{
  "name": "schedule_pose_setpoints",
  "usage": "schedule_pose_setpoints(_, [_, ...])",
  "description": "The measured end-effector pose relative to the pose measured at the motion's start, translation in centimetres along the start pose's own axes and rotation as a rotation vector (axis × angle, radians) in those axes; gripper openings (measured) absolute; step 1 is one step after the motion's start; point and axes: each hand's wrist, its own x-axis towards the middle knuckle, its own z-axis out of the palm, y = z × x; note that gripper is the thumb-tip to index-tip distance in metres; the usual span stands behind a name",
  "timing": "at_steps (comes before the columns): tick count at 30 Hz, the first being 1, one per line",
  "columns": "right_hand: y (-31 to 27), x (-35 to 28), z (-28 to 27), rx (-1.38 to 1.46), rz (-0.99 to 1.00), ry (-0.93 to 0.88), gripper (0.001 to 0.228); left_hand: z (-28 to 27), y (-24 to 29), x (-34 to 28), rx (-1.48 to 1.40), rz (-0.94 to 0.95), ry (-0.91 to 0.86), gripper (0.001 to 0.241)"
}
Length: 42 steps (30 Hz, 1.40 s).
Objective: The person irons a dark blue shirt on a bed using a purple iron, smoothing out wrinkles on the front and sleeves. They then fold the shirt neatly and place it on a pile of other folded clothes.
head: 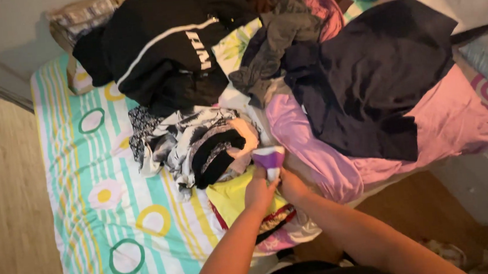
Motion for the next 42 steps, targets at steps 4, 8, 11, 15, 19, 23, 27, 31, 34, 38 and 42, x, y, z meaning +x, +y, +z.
schedule_pose_setpoints(4, [-1.9, -0.1, -0.5, -0.062, -0.123, 0.072, 0.031, 0.8, 0.2, 0.9, -0.022, 0.046, 0.04, 0.044])
schedule_pose_setpoints(8, [-2.4, -0.9, -0.5, -0.053, 0.073, 0.079, 0.036, 2.4, -3.4, 1.0, -0.086, 0.161, 0.076, 0.042])
schedule_pose_setpoints(11, [-6.6, -2.0, -1.5, -0.58, 0.123, -0.109, 0.057, 2.1, -5.2, 1.2, -0.135, 0.144, 0.037, 0.043])
schedule_pose_setpoints(15, [-8.2, -2.9, -1.5, -0.529, 0.03, -0.138, 0.075, 2.6, -6.3, 2.3, -0.174, 0.084, 0.059, 0.047])
schedule_pose_setpoints(19, [-10.1, -2.7, -1.7, -0.541, 0.069, -0.155, 0.071, 1.1, -5.7, 3.2, -0.069, -0.019, 0.0, 0.054])
schedule_pose_setpoints(23, [-12.2, -2.9, -1.7, -0.533, 0.067, -0.152, 0.074, 1.1, -5.3, 1.1, -0.084, -0.04, 0.079, 0.056])
schedule_pose_setpoints(27, [-6.8, -1.1, -1.0, -0.575, -0.324, -0.129, 0.064, 3.9, -6.1, -0.4, -0.155, -0.099, 0.199, 0.043])
schedule_pose_setpoints(31, [-3.2, -0.5, -1.0, -0.636, -0.36, -0.156, 0.068, 4.3, -4.3, 0.0, -0.285, -0.34, 0.048, 0.027])
schedule_pose_setpoints(34, [-4.5, -1.0, -1.8, -0.545, 0.007, -0.228, 0.065, 5.2, -4.3, 0.3, -0.076, -0.198, 0.064, 0.039])
schedule_pose_setpoints(38, [-2.6, -0.2, -1.9, -0.454, -0.057, -0.14, 0.069, 7.8, -7.2, 1.9, -0.141, -0.166, 0.084, 0.03])
schedule_pose_setpoints(42, [-3.6, 0.5, -1.9, -0.497, 0.025, -0.154, 0.067, 9.6, -9.0, 3.1, -0.297, -0.193, 0.097, 0.023])
